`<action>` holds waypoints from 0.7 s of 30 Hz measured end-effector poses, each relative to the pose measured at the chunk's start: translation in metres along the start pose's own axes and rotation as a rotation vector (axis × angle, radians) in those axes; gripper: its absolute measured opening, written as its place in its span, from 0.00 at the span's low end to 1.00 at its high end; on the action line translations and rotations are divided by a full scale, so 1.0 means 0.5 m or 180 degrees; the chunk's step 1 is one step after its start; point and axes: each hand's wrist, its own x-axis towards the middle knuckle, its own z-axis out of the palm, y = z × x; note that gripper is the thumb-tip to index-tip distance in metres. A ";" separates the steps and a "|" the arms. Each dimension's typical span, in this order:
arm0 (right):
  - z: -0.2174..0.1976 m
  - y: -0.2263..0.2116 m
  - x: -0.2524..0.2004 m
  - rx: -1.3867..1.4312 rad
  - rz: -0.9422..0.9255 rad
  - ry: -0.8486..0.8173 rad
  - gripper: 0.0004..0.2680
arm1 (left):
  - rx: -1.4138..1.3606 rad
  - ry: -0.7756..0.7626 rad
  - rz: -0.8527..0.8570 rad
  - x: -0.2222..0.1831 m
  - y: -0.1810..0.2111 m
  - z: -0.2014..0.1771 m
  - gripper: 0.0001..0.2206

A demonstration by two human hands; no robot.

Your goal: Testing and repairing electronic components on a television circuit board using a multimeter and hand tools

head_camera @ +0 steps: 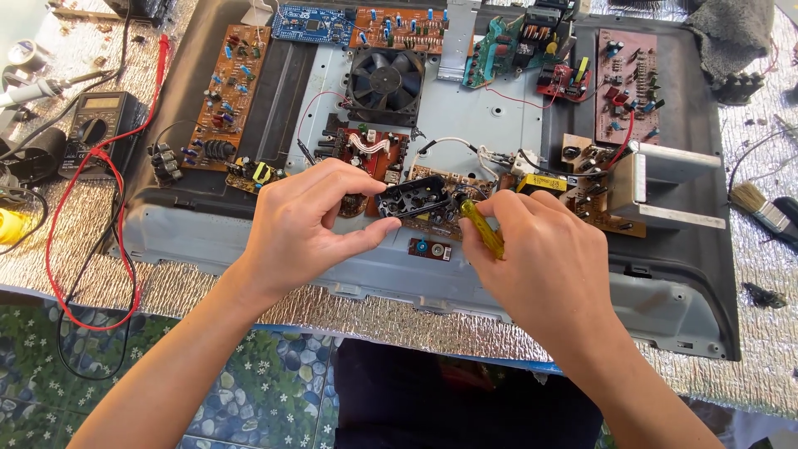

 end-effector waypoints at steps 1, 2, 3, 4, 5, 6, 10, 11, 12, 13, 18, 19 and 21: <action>-0.004 -0.001 0.000 0.0037 0.0059 -0.0033 0.05 | -0.0029 0.0002 -0.0039 -0.001 0.001 -0.001 0.14; -0.010 -0.001 -0.002 0.0038 0.0057 -0.0031 0.05 | -0.0027 0.0004 -0.0038 -0.003 0.000 -0.002 0.14; -0.015 0.000 -0.005 0.0148 0.0088 0.0007 0.05 | -0.0091 0.0014 -0.0119 -0.005 0.000 -0.004 0.14; -0.021 0.001 -0.008 0.0257 0.0118 0.0054 0.04 | -0.0151 0.0026 -0.0192 -0.006 0.000 -0.006 0.14; -0.028 0.004 -0.012 0.0258 0.0113 0.0065 0.04 | -0.0144 0.0031 -0.0184 -0.006 0.000 -0.008 0.14; -0.036 0.008 -0.018 0.0413 0.0248 0.0107 0.05 | -0.0220 0.0068 -0.0216 -0.006 0.000 -0.009 0.14; -0.083 0.035 -0.052 0.1108 0.0736 0.0229 0.07 | -0.0430 0.0084 -0.0233 0.005 0.017 -0.019 0.14; -0.089 0.052 -0.069 0.1088 0.0733 0.0261 0.07 | -0.0437 0.0092 -0.0196 0.015 0.026 -0.018 0.14; -0.094 0.070 -0.090 0.1631 0.1035 0.0366 0.07 | -0.0560 0.0059 -0.0142 0.026 0.036 -0.014 0.15; -0.101 0.090 -0.111 0.2179 0.1328 0.0470 0.09 | -0.0683 0.0024 -0.0087 0.038 0.047 -0.008 0.15; -0.117 0.216 -0.197 0.3689 0.1580 0.1507 0.09 | -0.0895 -0.0248 0.0360 0.145 0.127 0.061 0.13; -0.127 0.230 -0.206 0.3657 0.1529 0.1718 0.07 | -0.0921 -0.0317 0.0470 0.168 0.143 0.081 0.13; -0.148 0.236 -0.231 0.3393 0.1685 0.1996 0.06 | -0.1047 -0.0416 0.0546 0.205 0.174 0.128 0.12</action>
